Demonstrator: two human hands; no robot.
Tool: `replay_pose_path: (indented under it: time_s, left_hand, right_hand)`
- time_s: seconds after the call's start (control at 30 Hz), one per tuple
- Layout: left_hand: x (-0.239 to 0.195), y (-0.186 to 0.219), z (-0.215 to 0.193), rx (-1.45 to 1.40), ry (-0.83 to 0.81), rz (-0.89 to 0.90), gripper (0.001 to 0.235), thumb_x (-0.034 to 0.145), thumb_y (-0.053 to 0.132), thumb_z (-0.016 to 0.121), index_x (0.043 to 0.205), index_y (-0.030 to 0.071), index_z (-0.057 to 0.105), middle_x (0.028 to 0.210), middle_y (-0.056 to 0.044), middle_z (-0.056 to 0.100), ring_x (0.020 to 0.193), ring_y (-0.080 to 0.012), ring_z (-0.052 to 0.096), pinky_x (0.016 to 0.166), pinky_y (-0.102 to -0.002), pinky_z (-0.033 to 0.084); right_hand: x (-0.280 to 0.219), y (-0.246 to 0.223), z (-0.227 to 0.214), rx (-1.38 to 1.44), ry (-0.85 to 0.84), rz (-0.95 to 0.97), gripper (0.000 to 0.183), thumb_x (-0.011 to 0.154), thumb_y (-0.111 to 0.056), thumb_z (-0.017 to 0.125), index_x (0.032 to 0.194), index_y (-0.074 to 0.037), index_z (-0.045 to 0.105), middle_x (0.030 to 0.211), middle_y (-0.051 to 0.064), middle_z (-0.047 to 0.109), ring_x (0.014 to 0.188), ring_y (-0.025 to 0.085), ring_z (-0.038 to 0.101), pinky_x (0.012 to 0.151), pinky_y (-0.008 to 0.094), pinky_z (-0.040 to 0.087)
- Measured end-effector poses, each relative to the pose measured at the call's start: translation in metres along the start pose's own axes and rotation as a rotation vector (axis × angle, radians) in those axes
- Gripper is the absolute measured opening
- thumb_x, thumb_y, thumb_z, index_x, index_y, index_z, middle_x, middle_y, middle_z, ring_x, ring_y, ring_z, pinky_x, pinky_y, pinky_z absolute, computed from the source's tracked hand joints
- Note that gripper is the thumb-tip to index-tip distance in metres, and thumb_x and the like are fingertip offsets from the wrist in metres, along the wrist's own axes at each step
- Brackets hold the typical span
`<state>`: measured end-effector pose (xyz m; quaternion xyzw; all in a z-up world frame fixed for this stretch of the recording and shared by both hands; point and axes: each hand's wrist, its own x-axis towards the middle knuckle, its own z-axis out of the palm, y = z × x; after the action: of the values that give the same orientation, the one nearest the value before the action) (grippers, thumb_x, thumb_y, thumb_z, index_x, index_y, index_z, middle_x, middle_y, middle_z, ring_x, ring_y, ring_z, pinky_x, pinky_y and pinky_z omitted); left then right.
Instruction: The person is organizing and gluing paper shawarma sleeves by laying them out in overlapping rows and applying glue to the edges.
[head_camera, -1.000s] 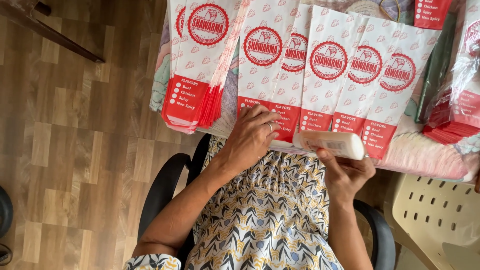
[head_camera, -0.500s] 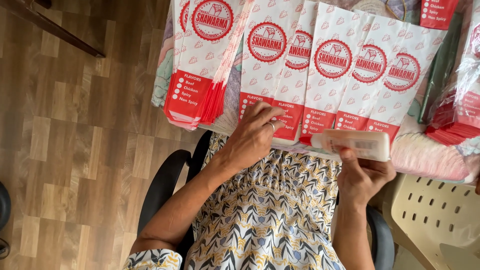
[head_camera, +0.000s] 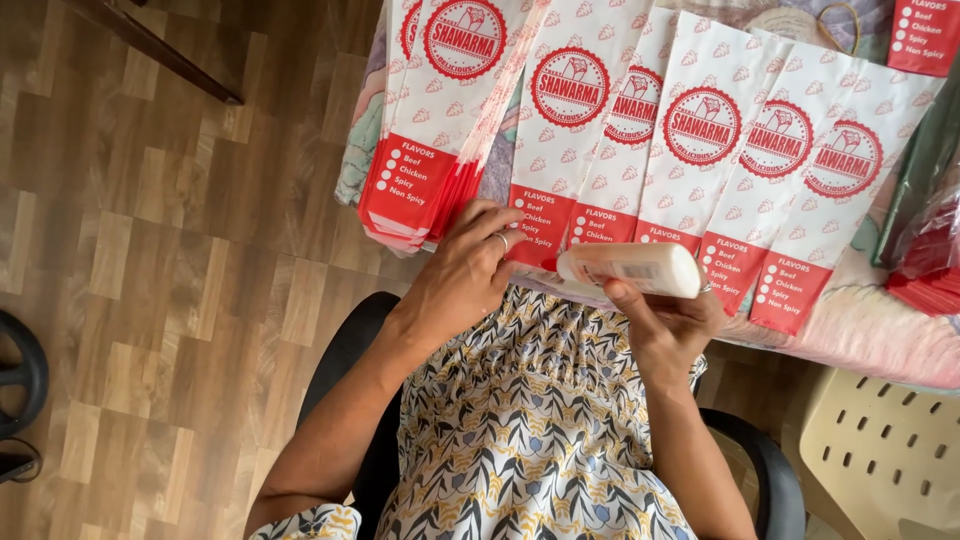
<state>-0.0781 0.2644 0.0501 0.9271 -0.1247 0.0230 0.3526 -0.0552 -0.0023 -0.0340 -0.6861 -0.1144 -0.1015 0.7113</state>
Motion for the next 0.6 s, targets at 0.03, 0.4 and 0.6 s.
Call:
replay_pose_path:
  time_s: [0.03,0.4,0.6]
  left_hand:
    - [0.0,0.002,-0.003,-0.001,0.001,-0.001,0.025,0.087,-0.002,0.07,0.112,-0.007,0.072,0.123,-0.018,0.067,0.124,-0.0314,0.054,0.105,-0.04,0.043]
    - [0.002,0.007,-0.013,-0.023,-0.084,-0.06,0.034,0.082,-0.002,0.076,0.115,-0.007,0.071,0.126,-0.017,0.065,0.127,-0.0299,0.051,0.108,-0.039,0.042]
    - [0.0,0.001,-0.002,-0.046,0.017,-0.027,0.026,0.087,0.0,0.075,0.112,-0.006,0.073,0.121,-0.016,0.066,0.123,-0.0302,0.054,0.106,-0.038,0.045]
  right_hand:
    - [0.001,-0.006,0.005,0.0,-0.002,0.0,0.051,0.072,0.01,0.085,0.119,0.01,0.067,0.105,0.026,0.073,0.106,0.033,0.069,0.092,0.048,0.058]
    - [0.002,0.001,0.036,0.098,-0.113,-0.014,0.047,0.073,0.016,0.083,0.117,0.012,0.066,0.106,0.029,0.074,0.108,0.036,0.069,0.094,0.05,0.056]
    - [-0.012,0.031,-0.027,0.019,-0.03,0.029,0.046,0.077,0.011,0.082,0.119,0.009,0.066,0.106,0.024,0.074,0.11,0.031,0.068,0.096,0.048,0.057]
